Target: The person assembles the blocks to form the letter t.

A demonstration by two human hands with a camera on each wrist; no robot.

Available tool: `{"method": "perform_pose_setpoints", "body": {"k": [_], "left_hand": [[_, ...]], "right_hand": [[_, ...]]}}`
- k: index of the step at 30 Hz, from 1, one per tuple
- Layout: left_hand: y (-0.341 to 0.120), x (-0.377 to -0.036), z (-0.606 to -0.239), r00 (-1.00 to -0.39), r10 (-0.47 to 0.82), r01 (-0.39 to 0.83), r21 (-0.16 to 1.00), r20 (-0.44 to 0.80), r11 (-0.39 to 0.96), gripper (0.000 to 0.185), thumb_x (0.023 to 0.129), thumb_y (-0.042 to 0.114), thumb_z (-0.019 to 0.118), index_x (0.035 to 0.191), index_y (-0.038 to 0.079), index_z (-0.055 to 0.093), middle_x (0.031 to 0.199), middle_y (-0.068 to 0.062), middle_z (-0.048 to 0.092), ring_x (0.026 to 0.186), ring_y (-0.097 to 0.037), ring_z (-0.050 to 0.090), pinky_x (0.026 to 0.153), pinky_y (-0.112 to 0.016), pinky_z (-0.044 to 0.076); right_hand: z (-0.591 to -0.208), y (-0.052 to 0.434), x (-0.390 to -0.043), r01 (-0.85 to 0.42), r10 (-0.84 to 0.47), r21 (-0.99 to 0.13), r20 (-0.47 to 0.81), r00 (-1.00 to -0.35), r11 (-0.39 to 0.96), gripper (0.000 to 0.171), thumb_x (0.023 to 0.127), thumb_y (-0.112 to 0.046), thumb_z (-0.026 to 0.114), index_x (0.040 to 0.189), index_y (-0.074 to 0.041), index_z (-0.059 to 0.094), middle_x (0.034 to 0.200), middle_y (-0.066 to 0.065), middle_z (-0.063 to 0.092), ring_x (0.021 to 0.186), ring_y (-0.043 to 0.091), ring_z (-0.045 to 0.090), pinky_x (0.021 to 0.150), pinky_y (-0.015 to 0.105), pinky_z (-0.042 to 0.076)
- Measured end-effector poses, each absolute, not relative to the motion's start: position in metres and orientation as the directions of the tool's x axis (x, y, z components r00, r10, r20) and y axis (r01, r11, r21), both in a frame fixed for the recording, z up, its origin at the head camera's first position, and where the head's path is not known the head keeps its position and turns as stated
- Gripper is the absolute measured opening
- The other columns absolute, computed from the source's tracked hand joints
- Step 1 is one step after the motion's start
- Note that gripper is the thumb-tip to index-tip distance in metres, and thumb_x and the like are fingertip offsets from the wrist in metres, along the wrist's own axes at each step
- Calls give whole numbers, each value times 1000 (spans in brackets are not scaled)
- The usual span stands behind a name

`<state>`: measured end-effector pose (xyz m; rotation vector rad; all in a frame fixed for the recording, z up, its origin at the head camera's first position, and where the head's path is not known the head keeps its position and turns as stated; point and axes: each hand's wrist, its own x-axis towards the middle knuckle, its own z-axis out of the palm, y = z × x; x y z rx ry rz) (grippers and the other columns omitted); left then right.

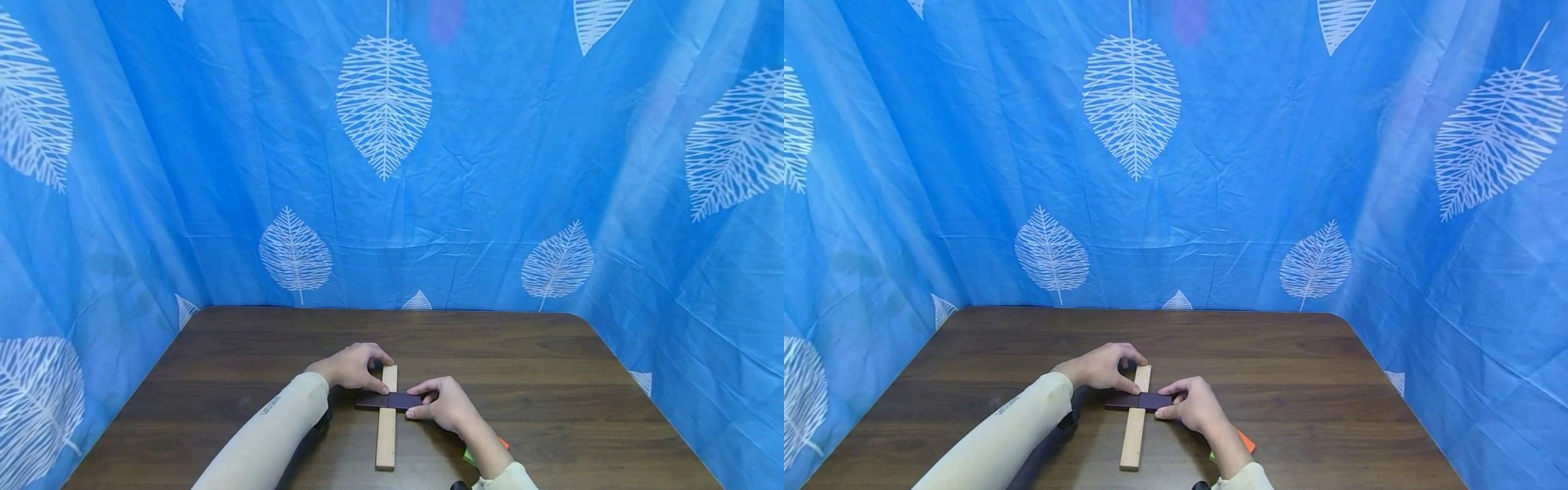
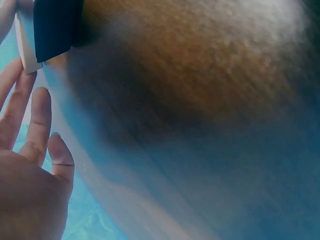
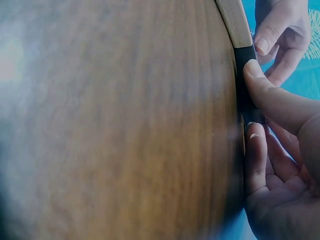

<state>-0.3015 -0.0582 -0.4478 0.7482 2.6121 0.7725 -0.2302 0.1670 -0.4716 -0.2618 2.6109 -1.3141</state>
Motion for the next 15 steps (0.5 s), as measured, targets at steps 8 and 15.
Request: {"method": "perform_pose_setpoints", "body": {"k": [8, 15], "left_hand": [[-61, -302, -451, -805, 573, 389, 589, -158, 708, 58, 71, 48, 79, 122, 25, 62, 127, 2, 57, 104, -17, 55, 92, -41, 48], [-61, -300, -456, -810, 569, 376, 619, -142, 690, 63, 68, 50, 80, 123, 25, 61, 123, 5, 57, 100, -15, 53, 87, -37, 47]], "right_hand": [[-471, 167, -230, -88, -269, -804, -92, -959, 588, 33, 70, -25, 83, 99, -13, 74, 76, -4, 62, 67, 11, 51, 56, 23, 41], [-472, 167, -231, -88, -273, -813, -90, -958, 576, 33, 71, -24, 83, 100, -11, 74, 75, -3, 64, 67, 10, 52, 56, 22, 42]]}}
